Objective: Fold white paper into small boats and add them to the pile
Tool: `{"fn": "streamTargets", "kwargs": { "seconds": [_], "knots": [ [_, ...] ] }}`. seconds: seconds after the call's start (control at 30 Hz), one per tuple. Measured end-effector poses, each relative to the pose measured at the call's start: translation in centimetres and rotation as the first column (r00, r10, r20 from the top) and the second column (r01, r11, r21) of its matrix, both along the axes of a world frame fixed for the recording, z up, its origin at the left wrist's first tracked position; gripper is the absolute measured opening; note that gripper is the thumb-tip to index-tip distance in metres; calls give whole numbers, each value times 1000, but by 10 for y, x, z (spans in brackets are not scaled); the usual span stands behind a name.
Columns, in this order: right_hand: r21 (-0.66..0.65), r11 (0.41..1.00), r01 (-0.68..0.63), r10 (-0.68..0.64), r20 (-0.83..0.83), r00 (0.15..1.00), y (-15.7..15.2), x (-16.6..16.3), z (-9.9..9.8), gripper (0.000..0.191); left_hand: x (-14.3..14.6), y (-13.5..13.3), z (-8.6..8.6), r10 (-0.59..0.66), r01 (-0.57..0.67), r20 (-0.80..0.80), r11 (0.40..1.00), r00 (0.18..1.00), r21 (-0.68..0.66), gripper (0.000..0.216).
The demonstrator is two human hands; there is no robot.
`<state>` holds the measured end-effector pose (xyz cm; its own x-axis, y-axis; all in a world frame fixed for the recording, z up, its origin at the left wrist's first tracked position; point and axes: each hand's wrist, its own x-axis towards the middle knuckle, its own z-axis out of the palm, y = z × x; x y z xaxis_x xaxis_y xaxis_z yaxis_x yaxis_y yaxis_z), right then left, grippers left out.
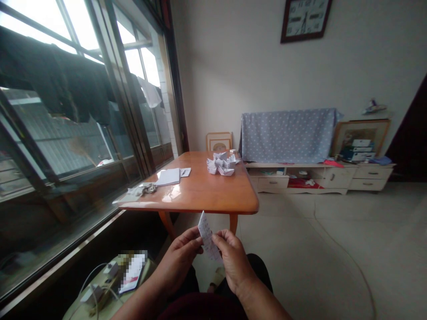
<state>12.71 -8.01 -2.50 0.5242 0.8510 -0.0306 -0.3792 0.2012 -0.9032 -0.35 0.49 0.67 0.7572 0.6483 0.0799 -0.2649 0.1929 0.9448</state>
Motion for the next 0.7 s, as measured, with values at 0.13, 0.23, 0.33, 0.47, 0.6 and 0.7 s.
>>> {"fn": "streamTargets", "kwargs": {
  "seconds": [0.13, 0.23, 0.33, 0.47, 0.6, 0.7],
  "knots": [
    [40, 999, -35, 39, -116, 992, 1, 0, 2, 26, 0, 0, 3, -42, 42, -10, 998, 999, 36, 38],
    [51, 997, -63, 71, -153, 986, 2, 0, 3, 28, 1, -1, 6, -55, 56, -12, 997, 998, 50, 38],
    [60, 995, -84, 93, -159, 983, 1, 0, 4, 27, 1, -1, 8, -42, 43, -27, 998, 999, 53, 38],
    [66, 994, -88, 96, -120, 988, -1, -4, 7, 23, 2, -1, 6, -28, 29, -19, 999, 999, 44, 38],
    [-13, 1000, -19, 20, 84, 996, -3, -5, 8, 26, 2, 2, 2, 28, -27, -19, 998, 999, 48, 34],
    [3, 998, 66, -64, 277, 959, -3, -3, 8, 27, 1, 3, -1, 47, -47, -15, 998, 999, 36, 34]
  ]
}}
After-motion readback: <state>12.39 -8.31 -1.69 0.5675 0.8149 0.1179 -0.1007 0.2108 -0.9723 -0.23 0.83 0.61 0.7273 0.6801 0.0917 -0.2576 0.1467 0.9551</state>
